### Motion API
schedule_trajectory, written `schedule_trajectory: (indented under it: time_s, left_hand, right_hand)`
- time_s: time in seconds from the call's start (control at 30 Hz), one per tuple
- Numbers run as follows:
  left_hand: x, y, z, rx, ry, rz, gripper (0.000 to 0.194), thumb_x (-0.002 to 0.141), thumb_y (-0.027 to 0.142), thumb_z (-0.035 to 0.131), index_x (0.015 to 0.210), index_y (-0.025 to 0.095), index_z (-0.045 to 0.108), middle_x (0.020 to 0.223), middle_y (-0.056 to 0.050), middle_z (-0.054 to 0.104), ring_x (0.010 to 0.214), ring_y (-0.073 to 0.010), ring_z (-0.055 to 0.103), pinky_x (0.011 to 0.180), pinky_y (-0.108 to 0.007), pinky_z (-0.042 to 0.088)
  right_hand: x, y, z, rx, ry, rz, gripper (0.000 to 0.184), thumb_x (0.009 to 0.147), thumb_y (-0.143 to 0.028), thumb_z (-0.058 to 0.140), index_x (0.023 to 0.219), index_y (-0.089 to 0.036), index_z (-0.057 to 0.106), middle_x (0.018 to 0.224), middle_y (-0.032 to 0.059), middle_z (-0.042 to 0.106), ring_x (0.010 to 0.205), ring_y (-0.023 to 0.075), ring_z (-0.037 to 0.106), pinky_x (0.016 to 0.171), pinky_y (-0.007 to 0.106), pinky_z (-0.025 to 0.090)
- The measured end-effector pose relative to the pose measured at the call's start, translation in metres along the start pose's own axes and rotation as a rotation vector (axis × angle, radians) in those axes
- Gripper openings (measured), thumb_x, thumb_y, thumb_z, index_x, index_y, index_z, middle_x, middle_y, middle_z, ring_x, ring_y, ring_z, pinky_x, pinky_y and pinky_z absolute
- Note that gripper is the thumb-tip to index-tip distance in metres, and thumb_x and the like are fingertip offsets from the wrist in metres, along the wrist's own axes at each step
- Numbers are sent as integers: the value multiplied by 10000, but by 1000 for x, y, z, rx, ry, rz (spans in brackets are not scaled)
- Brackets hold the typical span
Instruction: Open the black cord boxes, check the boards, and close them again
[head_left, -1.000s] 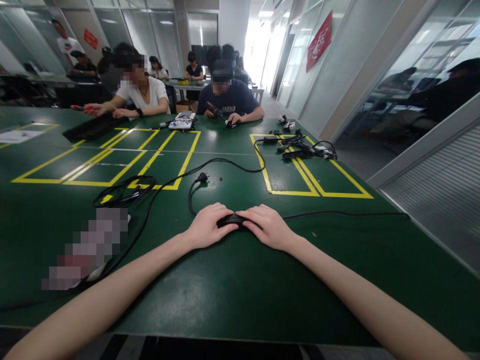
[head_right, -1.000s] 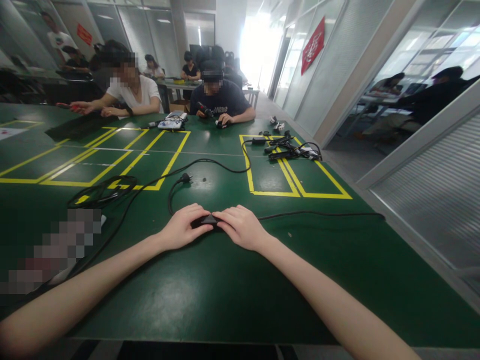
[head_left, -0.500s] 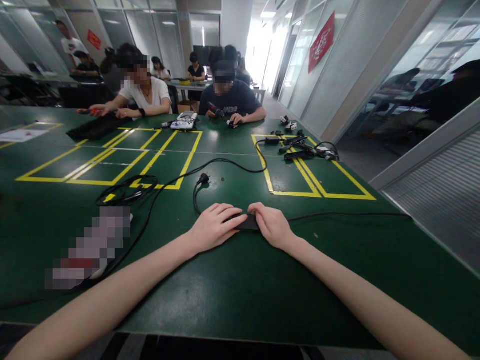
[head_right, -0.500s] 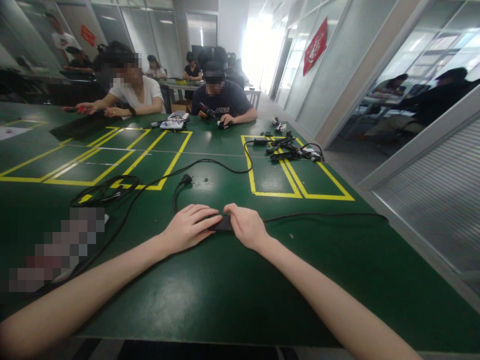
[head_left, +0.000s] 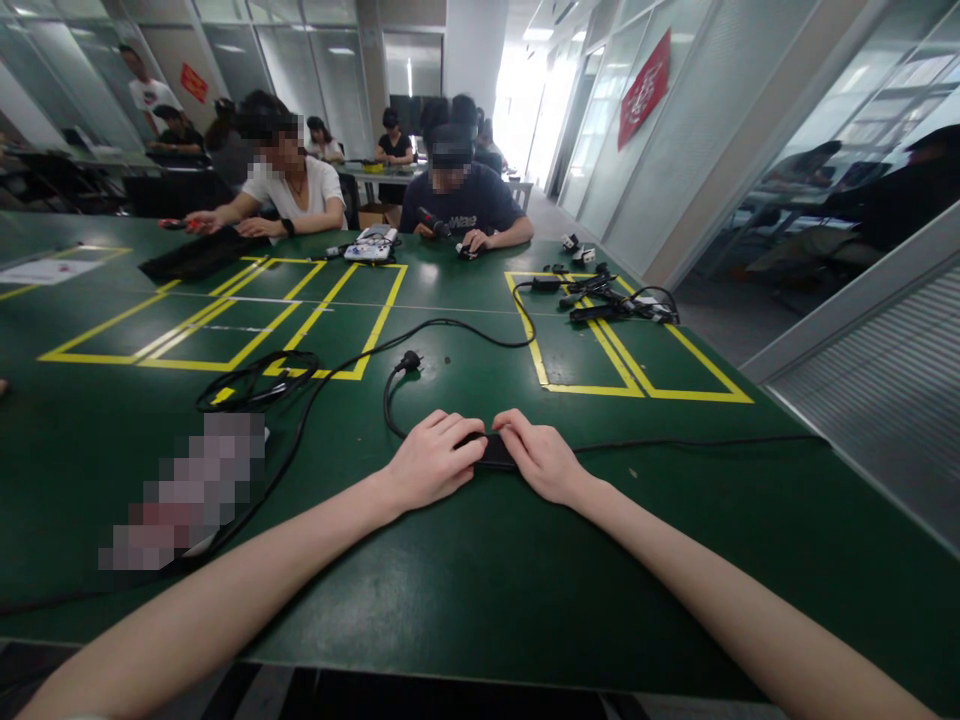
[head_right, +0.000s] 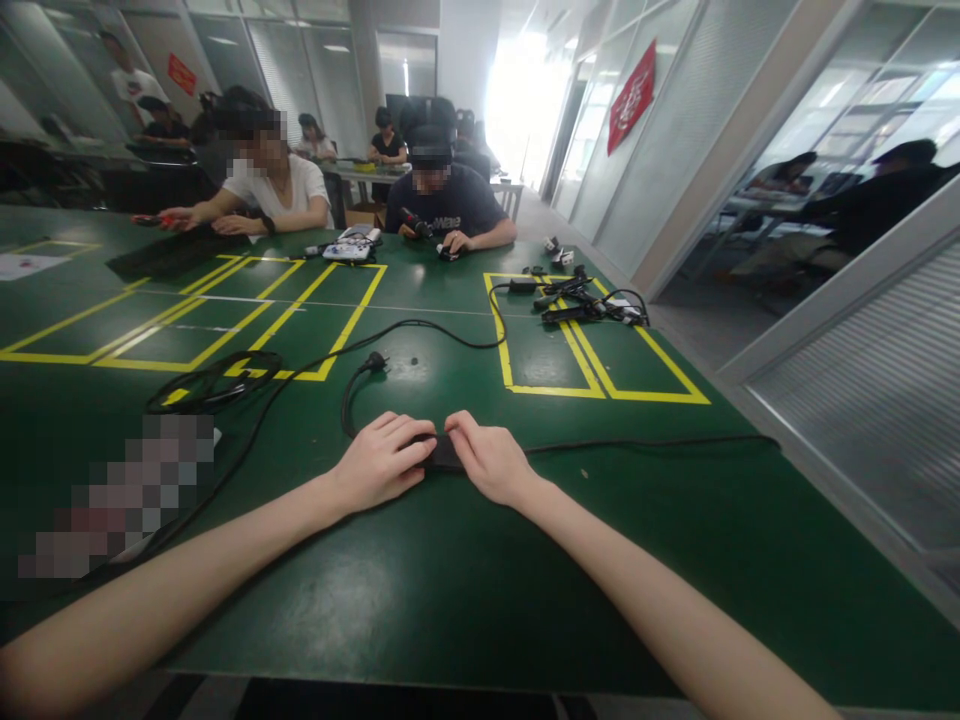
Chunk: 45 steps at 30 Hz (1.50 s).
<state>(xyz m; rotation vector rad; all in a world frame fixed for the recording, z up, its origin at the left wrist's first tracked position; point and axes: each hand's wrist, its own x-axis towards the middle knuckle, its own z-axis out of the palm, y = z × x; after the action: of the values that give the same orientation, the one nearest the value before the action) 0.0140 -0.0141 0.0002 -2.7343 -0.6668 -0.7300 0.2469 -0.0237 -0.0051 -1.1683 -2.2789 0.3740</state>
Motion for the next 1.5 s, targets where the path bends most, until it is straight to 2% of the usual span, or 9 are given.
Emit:
schedule_trajectory:
  time_s: [0.07,0.2,0.37,0.6,0.7,0.93,1.23,1.37,1.5]
  left_hand:
    - [-1,-1,1,-7,19,-15,161,912,167,584,1059,174,648,1145,-118,723,982,-234,671,838,-370,494]
    - [-2,-4,2,-71,40,-68,175,912,213,592,1076,182,644,1151,-106,747,948,-224,690,848,-373,489]
    - [-2,-2,2,-162,87,-80,169,883,218,572,1039,185,627,1110,-83,774,904,-215,713,858,-373,501]
    - [-4,-1,1,-176,1,-107,240,954,289,563,1154,173,629,1076,-87,776,912,-222,719,815,-366,518]
    - [-4,-4,1,-152,10,-99,262,1015,330,528,1195,172,636,1112,-104,768,965,-226,710,823,-363,520]
    - [-3,-4,-1,-181,36,-91,318,1048,417,496,1101,162,677,922,-87,756,831,-215,688,764,-359,499]
    - [-4,-7,-1,-167,41,-130,345,1049,448,516,1176,166,670,965,-85,767,868,-210,699,760,-337,491]
    - [-5,-7,0,-150,10,-96,317,1048,424,522,1148,169,683,1001,-84,781,854,-204,678,743,-344,478]
    - [-6,-7,0,-136,3,-53,316,1053,423,516,1142,177,693,1062,-83,793,861,-204,673,755,-350,484]
  right_hand:
    - [-2,0,-1,13,-19,-40,202,1024,-347,493,1182,-232,544,940,43,727,752,212,711,693,299,490]
    - [-4,3,-3,22,-35,-135,379,921,-388,680,1233,-220,547,1007,56,728,750,204,707,669,294,513]
    - [-3,9,-7,56,-90,-248,404,884,-382,751,1225,-238,589,1173,83,726,993,230,733,799,315,576]
    - [-4,13,-9,-96,-106,-313,221,1015,-329,583,1184,-196,633,1150,121,741,952,233,754,771,319,587]
    - [-3,11,-8,-94,-99,-283,225,1014,-341,579,1175,-197,642,1127,120,748,944,243,756,765,326,584]
    - [-4,8,-9,12,-125,-184,362,931,-394,692,1248,-228,640,1118,91,769,947,241,756,809,333,581]
    - [-4,8,-7,53,-103,-156,260,978,-328,623,1207,-209,648,1108,99,764,947,237,749,803,332,568]
    - [-4,2,-15,238,-183,-40,352,866,-361,765,1152,-203,633,967,45,743,786,188,698,674,278,531]
    - [-3,-1,-20,497,-276,75,310,849,-385,768,1053,-202,622,1058,49,722,821,169,671,666,260,530]
